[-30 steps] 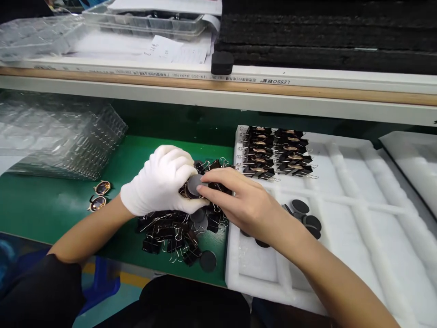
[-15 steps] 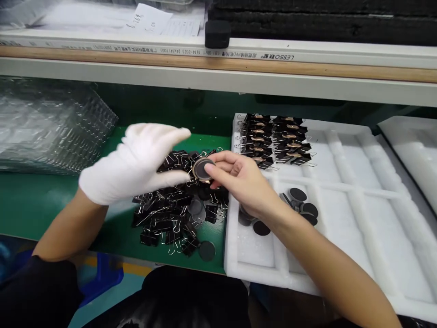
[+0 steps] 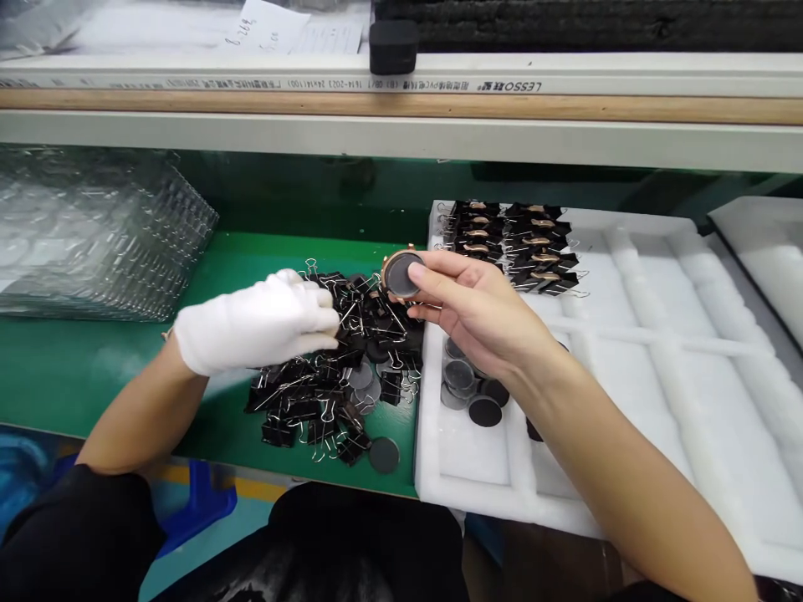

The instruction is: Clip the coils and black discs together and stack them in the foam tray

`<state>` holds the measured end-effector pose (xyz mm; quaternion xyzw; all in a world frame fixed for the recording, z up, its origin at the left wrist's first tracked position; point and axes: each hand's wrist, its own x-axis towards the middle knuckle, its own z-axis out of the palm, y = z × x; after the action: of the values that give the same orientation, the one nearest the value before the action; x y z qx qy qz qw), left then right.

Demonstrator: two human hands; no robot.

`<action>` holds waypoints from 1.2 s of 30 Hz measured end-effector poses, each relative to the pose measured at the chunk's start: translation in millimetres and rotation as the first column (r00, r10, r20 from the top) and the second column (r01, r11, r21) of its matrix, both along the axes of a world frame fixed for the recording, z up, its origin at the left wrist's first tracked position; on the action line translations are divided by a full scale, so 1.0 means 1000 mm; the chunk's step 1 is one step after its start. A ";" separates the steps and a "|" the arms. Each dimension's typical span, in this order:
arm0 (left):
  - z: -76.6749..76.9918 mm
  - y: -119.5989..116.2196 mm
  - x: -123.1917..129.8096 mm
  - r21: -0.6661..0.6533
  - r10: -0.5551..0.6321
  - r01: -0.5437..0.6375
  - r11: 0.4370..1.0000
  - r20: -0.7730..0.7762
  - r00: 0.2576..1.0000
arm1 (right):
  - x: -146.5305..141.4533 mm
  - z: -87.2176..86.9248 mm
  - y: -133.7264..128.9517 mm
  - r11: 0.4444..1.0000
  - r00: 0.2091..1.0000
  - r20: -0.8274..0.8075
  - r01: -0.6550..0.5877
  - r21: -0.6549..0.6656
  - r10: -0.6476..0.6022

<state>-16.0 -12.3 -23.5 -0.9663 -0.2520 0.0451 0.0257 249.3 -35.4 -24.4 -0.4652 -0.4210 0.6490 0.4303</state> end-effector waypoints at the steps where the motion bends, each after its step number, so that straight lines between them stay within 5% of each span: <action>1: 0.006 0.005 -0.005 -0.054 0.026 -0.024 0.998 0.044 0.999 | 0.001 0.001 0.000 0.999 0.999 0.022 -0.033 0.007 0.032; 5: 0.024 0.019 -0.016 -0.300 0.176 -0.077 0.951 0.319 0.931 | 0.005 0.004 -0.003 0.962 0.947 0.209 -0.264 0.077 0.243; 8: 0.026 0.013 -0.009 -0.397 0.331 -0.124 0.909 0.511 0.793 | 0.003 0.004 -0.007 0.896 0.868 0.311 -0.433 0.095 0.387; 11: 0.024 0.001 0.004 -0.446 0.459 -0.193 0.874 0.625 0.631 | -0.004 0.003 -0.011 0.869 0.864 0.299 -0.465 0.167 0.405; 17: 0.022 -0.004 0.015 -0.590 0.549 -0.222 0.776 0.459 0.698 | -0.007 0.000 -0.012 0.839 0.807 0.452 -0.506 0.200 0.379; 20: 0.021 -0.001 0.017 -0.692 0.629 -0.177 0.700 0.479 0.613 | -0.008 -0.002 -0.013 0.788 0.777 0.439 -0.578 0.212 0.452; 23: 0.018 0.000 0.020 -0.750 0.664 -0.105 0.654 0.502 0.554 | -0.010 -0.003 -0.015 0.810 0.821 0.402 -0.527 0.258 0.406; 27: 0.015 0.000 0.020 -0.781 0.615 -0.043 0.623 0.455 0.644 | -0.013 -0.003 -0.017 0.838 0.854 0.382 -0.470 0.276 0.354; 32: 0.016 0.004 0.014 -0.600 0.521 -0.175 0.780 0.469 0.713 | -0.010 -0.001 -0.016 0.799 0.831 0.403 -0.518 0.306 0.385; 36: 0.011 0.011 0.005 -0.615 0.328 -0.023 0.789 0.389 0.861 | -0.004 -0.001 -0.013 0.802 0.864 0.283 -0.495 0.334 0.416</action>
<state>-10.7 -1.3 -12.4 -0.8774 -0.3153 -0.1153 -0.3428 245.6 -48.1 -25.8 -0.3146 -0.6830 0.5858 0.3022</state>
